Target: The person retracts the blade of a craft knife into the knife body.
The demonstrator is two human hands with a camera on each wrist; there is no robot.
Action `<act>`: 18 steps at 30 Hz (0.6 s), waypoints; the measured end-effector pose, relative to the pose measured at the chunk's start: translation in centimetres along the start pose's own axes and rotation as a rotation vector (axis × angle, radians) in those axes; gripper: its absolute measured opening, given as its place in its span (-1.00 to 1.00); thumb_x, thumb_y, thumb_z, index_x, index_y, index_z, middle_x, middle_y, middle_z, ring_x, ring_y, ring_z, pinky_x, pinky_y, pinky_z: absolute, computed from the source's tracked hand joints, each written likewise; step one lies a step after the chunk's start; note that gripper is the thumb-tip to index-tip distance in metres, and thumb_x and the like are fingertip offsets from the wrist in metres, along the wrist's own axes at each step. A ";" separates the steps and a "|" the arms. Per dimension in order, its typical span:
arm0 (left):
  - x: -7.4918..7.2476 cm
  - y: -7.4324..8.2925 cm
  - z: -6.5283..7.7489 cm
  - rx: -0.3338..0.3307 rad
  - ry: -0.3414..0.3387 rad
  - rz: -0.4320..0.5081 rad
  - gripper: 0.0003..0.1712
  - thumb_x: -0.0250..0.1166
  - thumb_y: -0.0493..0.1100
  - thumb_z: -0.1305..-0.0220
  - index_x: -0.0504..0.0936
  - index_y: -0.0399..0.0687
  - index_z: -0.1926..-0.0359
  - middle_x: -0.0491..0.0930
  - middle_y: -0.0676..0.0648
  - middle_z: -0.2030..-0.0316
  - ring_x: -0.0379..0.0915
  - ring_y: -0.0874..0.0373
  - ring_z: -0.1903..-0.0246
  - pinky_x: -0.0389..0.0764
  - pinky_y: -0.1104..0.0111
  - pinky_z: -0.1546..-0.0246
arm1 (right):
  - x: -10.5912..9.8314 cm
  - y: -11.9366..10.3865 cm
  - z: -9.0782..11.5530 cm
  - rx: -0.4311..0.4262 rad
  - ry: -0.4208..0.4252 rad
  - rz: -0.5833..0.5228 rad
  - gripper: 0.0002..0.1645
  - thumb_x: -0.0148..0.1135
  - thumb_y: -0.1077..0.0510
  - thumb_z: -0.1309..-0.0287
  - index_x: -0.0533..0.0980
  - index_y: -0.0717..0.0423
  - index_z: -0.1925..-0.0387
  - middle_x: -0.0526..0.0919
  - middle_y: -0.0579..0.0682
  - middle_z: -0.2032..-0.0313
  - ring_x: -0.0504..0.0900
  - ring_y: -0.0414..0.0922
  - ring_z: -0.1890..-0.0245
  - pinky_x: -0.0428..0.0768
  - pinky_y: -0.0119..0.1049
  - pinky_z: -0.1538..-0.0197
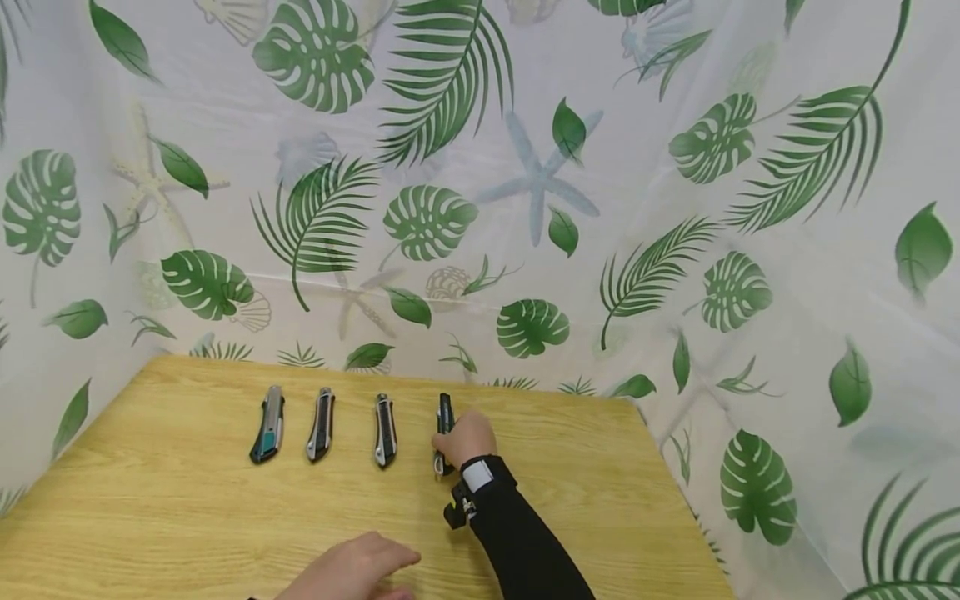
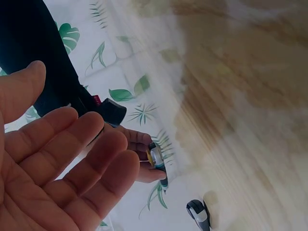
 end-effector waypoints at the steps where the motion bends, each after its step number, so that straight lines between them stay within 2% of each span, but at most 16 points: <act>1: 0.1 0.0 0.0 -0.001 -0.006 0.013 -0.59 0.32 0.04 -0.42 0.70 -0.14 -0.09 0.72 0.05 0.08 0.60 0.31 0.11 0.61 0.42 0.13 | 0.2 0.0 0.1 -0.006 -0.005 0.009 -0.53 0.48 0.06 -0.05 0.46 0.03 0.82 0.33 -0.18 0.88 0.29 -0.21 0.83 0.16 -0.36 0.70; 4: 0.3 0.3 0.2 0.012 -0.012 0.028 -0.61 0.29 0.02 -0.45 0.69 -0.14 -0.09 0.72 0.04 0.10 0.60 0.31 0.11 0.61 0.42 0.11 | 0.6 0.1 0.4 -0.016 -0.011 0.033 -0.42 0.48 0.08 -0.04 0.33 -0.02 0.88 0.23 -0.18 0.90 0.20 -0.22 0.87 0.12 -0.36 0.72; 7: 0.4 0.3 0.3 0.012 -0.022 0.039 -0.61 0.25 0.02 -0.47 0.69 -0.14 -0.10 0.71 0.04 0.10 0.59 0.30 0.09 0.61 0.41 0.10 | 0.8 0.3 0.8 -0.002 -0.018 0.067 -0.38 0.48 0.09 -0.03 0.28 -0.03 0.90 0.20 -0.18 0.91 0.20 -0.20 0.87 0.13 -0.36 0.72; 13: 0.9 -0.3 0.2 0.017 -0.029 0.032 -0.58 0.25 0.06 -0.47 0.69 -0.14 -0.11 0.71 0.05 0.09 0.60 0.28 0.09 0.62 0.40 0.14 | 0.9 0.8 1.0 -0.005 -0.056 0.105 -0.45 0.42 0.00 -0.12 0.42 0.07 0.85 0.27 -0.15 0.87 0.27 -0.18 0.83 0.19 -0.35 0.69; 15: 0.5 -0.4 0.2 0.004 -0.028 0.021 -0.57 0.27 0.08 -0.46 0.69 -0.13 -0.11 0.72 0.06 0.08 0.60 0.28 0.09 0.62 0.39 0.14 | 0.6 1.0 1.0 -0.002 -0.079 0.107 -0.50 0.39 -0.07 -0.19 0.54 0.17 0.70 0.35 -0.10 0.80 0.30 -0.16 0.79 0.23 -0.33 0.66; 18: -0.9 -1.0 0.7 -0.035 -0.009 -0.021 -0.55 0.29 0.11 -0.43 0.69 -0.11 -0.12 0.71 0.06 0.06 0.60 0.24 0.07 0.64 0.34 0.12 | -0.6 1.8 1.0 0.000 -0.092 0.104 -0.44 0.35 -0.14 -0.25 0.67 0.37 0.26 0.59 0.09 0.59 0.41 -0.10 0.69 0.34 -0.26 0.55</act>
Point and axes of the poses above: each hand's wrist, its own z-axis away from the middle knuckle, its own x-axis out of the palm, y = z × x, the point moved 8 cm from there along -z, towards the middle knuckle
